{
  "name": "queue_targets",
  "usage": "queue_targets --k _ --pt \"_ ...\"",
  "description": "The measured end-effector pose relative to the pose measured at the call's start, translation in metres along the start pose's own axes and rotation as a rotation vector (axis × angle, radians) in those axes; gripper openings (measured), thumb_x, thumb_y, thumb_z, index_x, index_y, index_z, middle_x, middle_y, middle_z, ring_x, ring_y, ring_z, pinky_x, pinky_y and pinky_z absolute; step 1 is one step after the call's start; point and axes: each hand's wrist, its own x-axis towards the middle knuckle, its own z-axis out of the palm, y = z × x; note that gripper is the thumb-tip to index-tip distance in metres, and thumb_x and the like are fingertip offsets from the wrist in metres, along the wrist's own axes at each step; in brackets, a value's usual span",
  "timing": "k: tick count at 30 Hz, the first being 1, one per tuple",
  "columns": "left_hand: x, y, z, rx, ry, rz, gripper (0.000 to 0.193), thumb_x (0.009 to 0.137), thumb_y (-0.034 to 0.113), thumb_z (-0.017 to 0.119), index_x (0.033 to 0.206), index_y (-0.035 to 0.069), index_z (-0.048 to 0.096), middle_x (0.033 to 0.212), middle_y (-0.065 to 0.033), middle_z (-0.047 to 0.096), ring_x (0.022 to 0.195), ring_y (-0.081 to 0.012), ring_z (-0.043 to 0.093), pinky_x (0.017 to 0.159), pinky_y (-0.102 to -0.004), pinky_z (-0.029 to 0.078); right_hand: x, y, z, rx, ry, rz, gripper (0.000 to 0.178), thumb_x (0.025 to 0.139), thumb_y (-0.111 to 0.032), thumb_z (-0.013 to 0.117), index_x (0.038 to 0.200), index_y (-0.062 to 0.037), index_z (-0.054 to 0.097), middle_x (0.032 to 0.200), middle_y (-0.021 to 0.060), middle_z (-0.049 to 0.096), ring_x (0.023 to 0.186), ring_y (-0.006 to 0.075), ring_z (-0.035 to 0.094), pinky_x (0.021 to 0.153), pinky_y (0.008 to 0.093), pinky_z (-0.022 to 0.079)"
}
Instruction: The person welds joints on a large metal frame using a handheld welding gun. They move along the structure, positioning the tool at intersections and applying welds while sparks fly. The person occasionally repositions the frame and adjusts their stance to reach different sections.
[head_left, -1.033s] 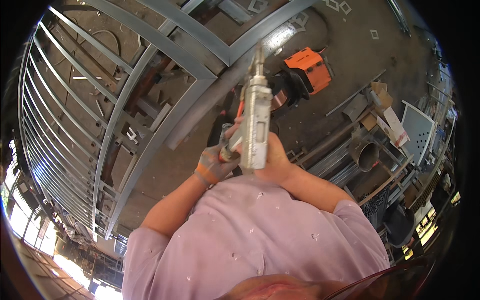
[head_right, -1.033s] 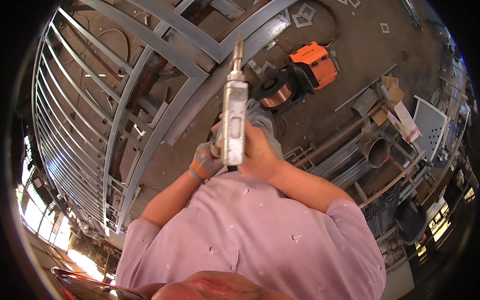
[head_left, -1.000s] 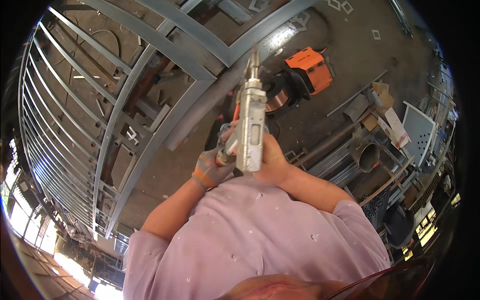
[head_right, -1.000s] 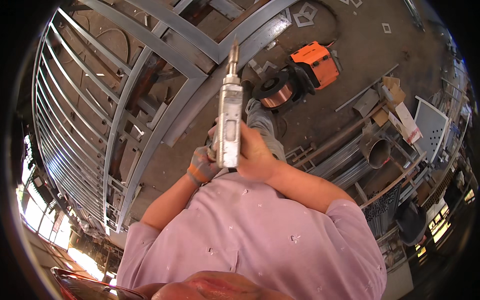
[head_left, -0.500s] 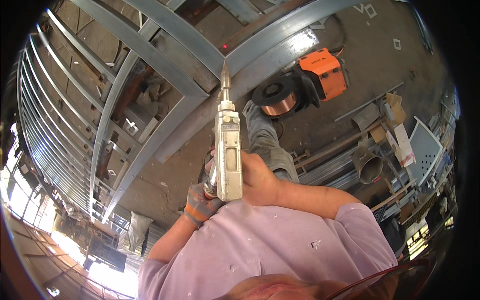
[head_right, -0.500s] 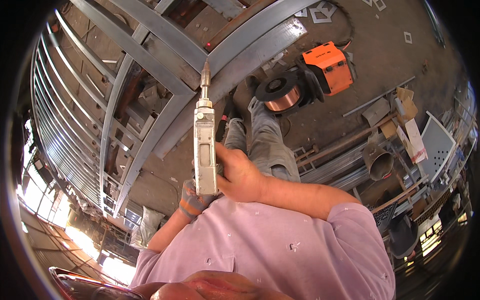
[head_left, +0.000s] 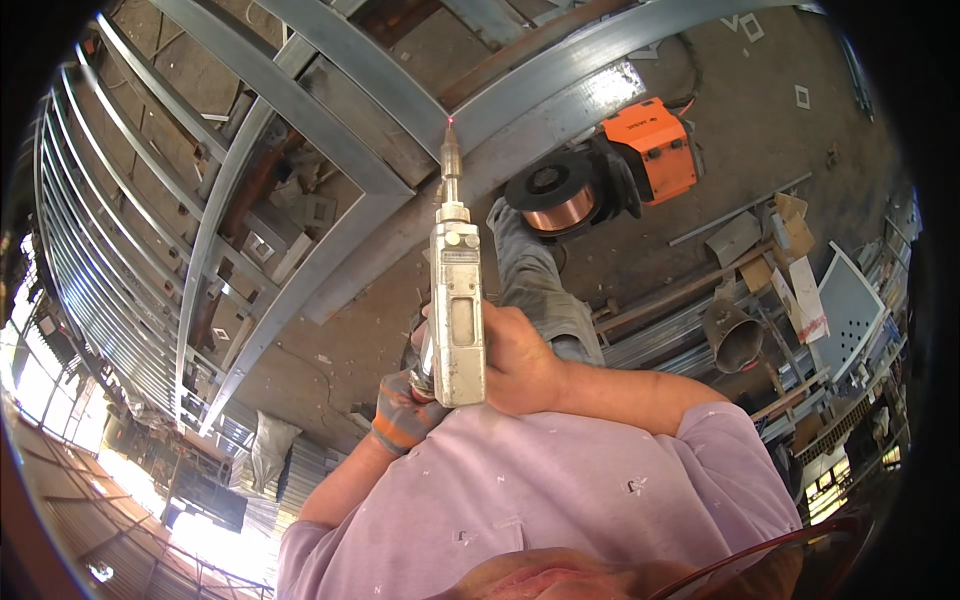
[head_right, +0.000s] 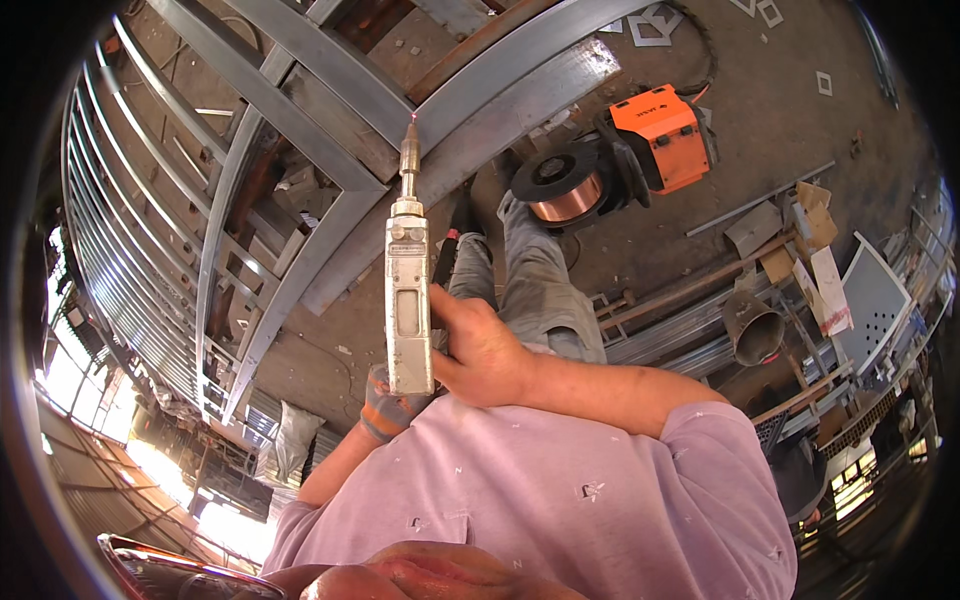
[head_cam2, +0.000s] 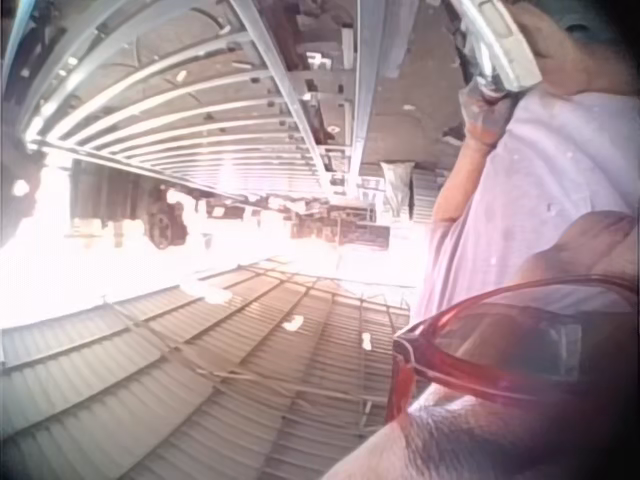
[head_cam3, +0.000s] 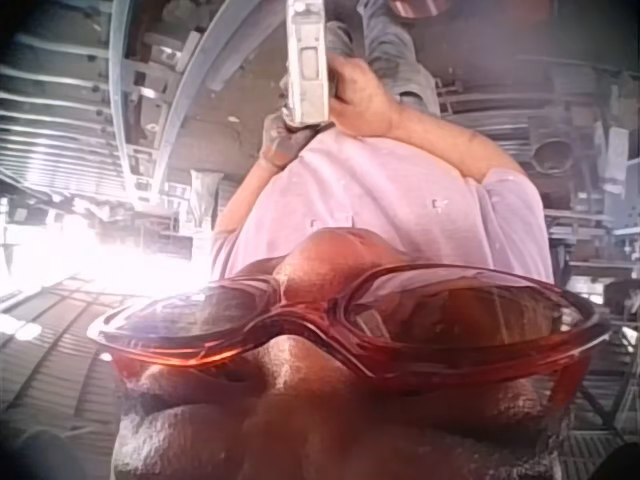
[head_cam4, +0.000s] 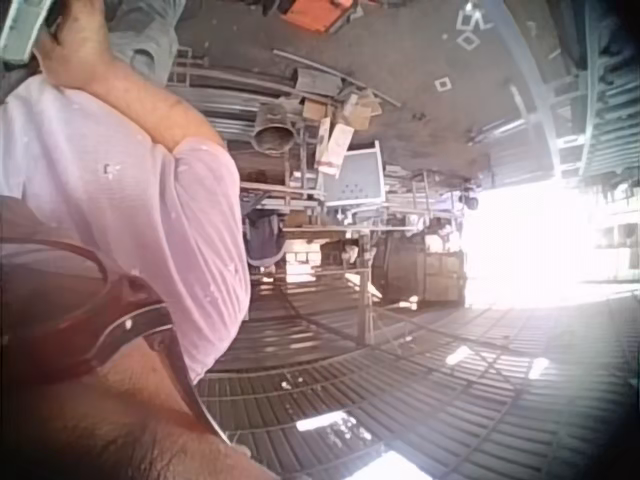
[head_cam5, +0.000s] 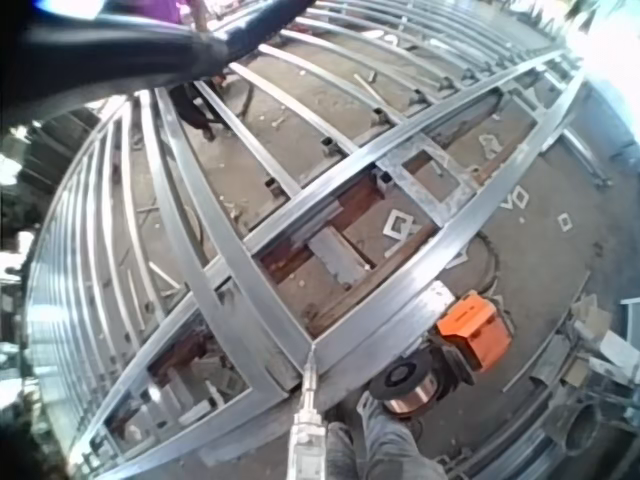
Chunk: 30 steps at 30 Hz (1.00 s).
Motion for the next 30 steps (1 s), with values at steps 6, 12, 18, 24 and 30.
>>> queue_targets --k 6,12,18,24,30 --pt "-0.032 -0.016 0.034 -0.430 0.055 -0.351 0.025 0.089 0.021 0.081 0.110 0.009 0.079 0.100 -0.0087 0.081 0.085 -0.0305 0.077 0.069 -0.0405 0.059 0.000 0.002 0.000 0.564 0.108 0.282 0.028 0.101 0.001 0.070 0.129 -0.0007 0.063 0.109 0.0104 0.077 0.098 0.0197 0.078 0.089 0.0368 0.062" --pt "-0.044 -0.013 0.049 -0.131 0.067 -0.214 0.037 0.088 0.020 0.076 0.120 0.004 0.076 0.107 -0.0109 0.080 0.089 -0.0332 0.075 0.075 -0.0416 0.057 -0.003 -0.019 -0.015 0.255 0.005 0.096 0.032 0.102 -0.003 0.075 0.131 -0.0012 0.062 0.110 0.0081 0.078 0.096 0.0177 0.078 0.086 0.0364 0.064" --pt "-0.047 -0.008 0.052 -0.273 0.074 -0.273 0.029 0.090 0.011 0.081 0.118 0.006 0.077 0.106 -0.0041 0.082 0.090 -0.0222 0.077 0.078 -0.0349 0.060 -0.002 -0.019 -0.022 0.012 -0.009 -0.068 0.040 0.096 -0.009 0.084 0.129 -0.0005 0.063 0.113 0.0098 0.079 0.095 0.0208 0.079 0.085 0.0369 0.064" --pt "-0.075 -0.025 0.082 -0.380 0.006 -0.269 0.066 0.088 0.030 0.082 0.147 0.006 0.062 0.137 -0.0059 0.073 0.117 -0.0244 0.071 0.100 -0.0389 0.054 -0.001 -0.024 -0.029 -0.096 -0.044 -0.110 0.046 0.092 -0.014 0.089 0.128 -0.0012 0.064 0.112 0.0104 0.080 0.094 0.0234 0.081 0.083 0.0376 0.064" --pt "-0.093 -0.032 0.093 -0.139 -0.181 -0.347 0.080 0.091 0.040 0.072 0.160 0.006 0.053 0.155 -0.0065 0.062 0.136 -0.0255 0.059 0.114 -0.0425 0.044 -0.004 -0.024 -0.032 -0.094 -0.048 -0.089 0.046 0.092 -0.014 0.089 0.128 -0.0011 0.064 0.112 0.0104 0.081 0.094 0.0244 0.082 0.083 0.0371 0.064"
